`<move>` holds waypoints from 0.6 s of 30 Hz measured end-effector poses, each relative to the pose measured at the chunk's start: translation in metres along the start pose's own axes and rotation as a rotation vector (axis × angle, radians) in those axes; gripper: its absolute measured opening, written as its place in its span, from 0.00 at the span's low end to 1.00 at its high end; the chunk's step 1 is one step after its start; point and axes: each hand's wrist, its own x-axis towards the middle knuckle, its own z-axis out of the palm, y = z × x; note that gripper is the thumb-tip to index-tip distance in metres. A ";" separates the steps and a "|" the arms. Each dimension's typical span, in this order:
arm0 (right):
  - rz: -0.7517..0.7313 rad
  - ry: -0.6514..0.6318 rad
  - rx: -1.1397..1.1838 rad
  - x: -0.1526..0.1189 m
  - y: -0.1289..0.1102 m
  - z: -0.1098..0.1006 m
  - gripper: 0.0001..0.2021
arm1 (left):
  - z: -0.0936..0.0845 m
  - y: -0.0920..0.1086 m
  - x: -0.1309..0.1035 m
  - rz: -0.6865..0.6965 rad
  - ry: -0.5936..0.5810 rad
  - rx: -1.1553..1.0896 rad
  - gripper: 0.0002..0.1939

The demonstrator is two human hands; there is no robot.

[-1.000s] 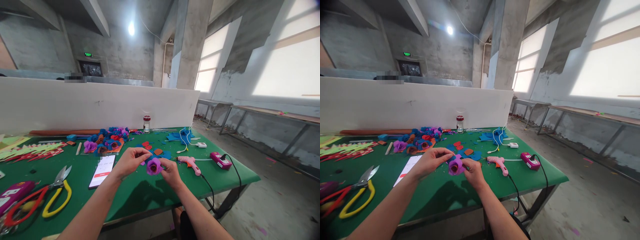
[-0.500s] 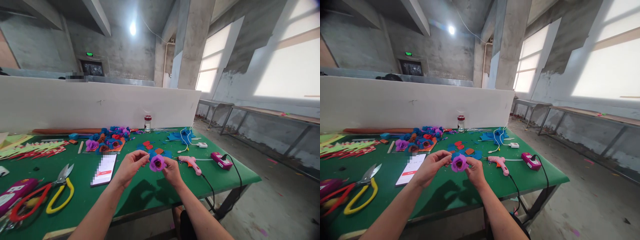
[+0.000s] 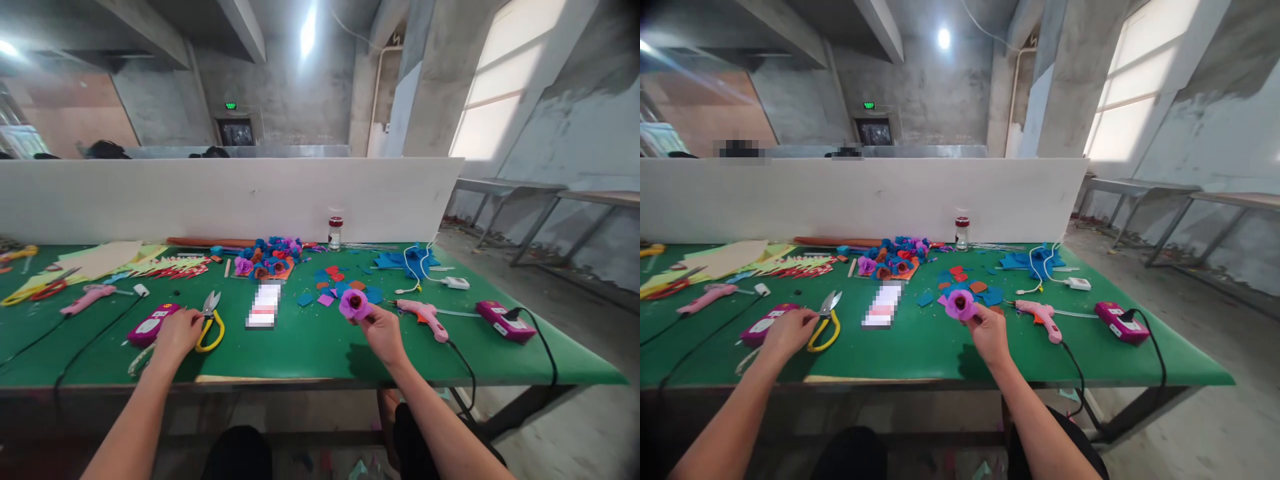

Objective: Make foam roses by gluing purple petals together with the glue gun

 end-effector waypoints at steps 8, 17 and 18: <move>0.027 0.024 0.050 -0.038 -0.031 0.006 0.11 | -0.015 0.032 -0.015 0.016 -0.095 0.300 0.24; 0.105 0.090 0.192 -0.088 -0.033 -0.008 0.08 | -0.034 0.026 -0.008 -0.055 -0.191 0.116 0.33; 0.105 0.084 0.228 -0.093 -0.031 -0.008 0.08 | -0.034 0.023 -0.009 -0.050 -0.153 0.002 0.34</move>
